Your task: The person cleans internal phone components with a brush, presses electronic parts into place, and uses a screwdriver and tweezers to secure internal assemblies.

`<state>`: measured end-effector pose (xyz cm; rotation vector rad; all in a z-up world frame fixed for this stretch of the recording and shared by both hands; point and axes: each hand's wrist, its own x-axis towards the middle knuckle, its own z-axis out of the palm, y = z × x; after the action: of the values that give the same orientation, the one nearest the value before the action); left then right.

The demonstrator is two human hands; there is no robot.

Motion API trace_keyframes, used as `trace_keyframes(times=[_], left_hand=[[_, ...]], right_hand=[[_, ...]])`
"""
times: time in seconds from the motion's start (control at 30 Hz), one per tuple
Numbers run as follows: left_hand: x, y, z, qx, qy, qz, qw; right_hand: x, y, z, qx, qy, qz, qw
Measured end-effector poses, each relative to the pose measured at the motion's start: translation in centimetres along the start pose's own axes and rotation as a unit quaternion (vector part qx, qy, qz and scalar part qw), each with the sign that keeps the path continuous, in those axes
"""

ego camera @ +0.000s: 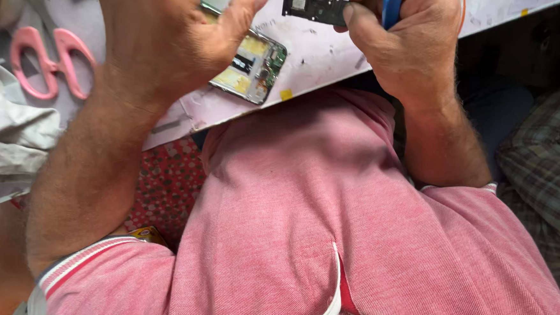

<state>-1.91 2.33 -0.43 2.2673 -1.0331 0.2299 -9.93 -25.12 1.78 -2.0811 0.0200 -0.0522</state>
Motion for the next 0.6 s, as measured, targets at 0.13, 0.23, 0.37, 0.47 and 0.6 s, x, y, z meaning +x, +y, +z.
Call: trace_keyframes(times=[0.13,0.23,0.37,0.47,0.6], left_hand=[[-0.4,3.4,1.3,0.120,-0.086,-0.005,0.989],[-0.9,5.3,1.9,0.125,-0.086,0.000,0.988],[-1.5,5.6,1.5,0.113,-0.112,-0.019,0.987],[-1.8,5.0,0.4,0.119,-0.151,-0.032,0.981],[-1.5,5.0,-0.8,0.096,-0.145,-0.031,0.984]], right_hand=[[-0.5,1.0,-0.3,-0.019,-0.007,-0.050,0.999],[-0.4,1.3,0.2,-0.024,-0.017,-0.042,0.999],[-0.1,1.6,1.8,-0.097,-0.010,-0.077,0.992],[-0.1,1.3,1.9,-0.128,-0.036,-0.123,0.983],[0.2,1.0,-1.0,-0.085,-0.046,-0.101,0.990]])
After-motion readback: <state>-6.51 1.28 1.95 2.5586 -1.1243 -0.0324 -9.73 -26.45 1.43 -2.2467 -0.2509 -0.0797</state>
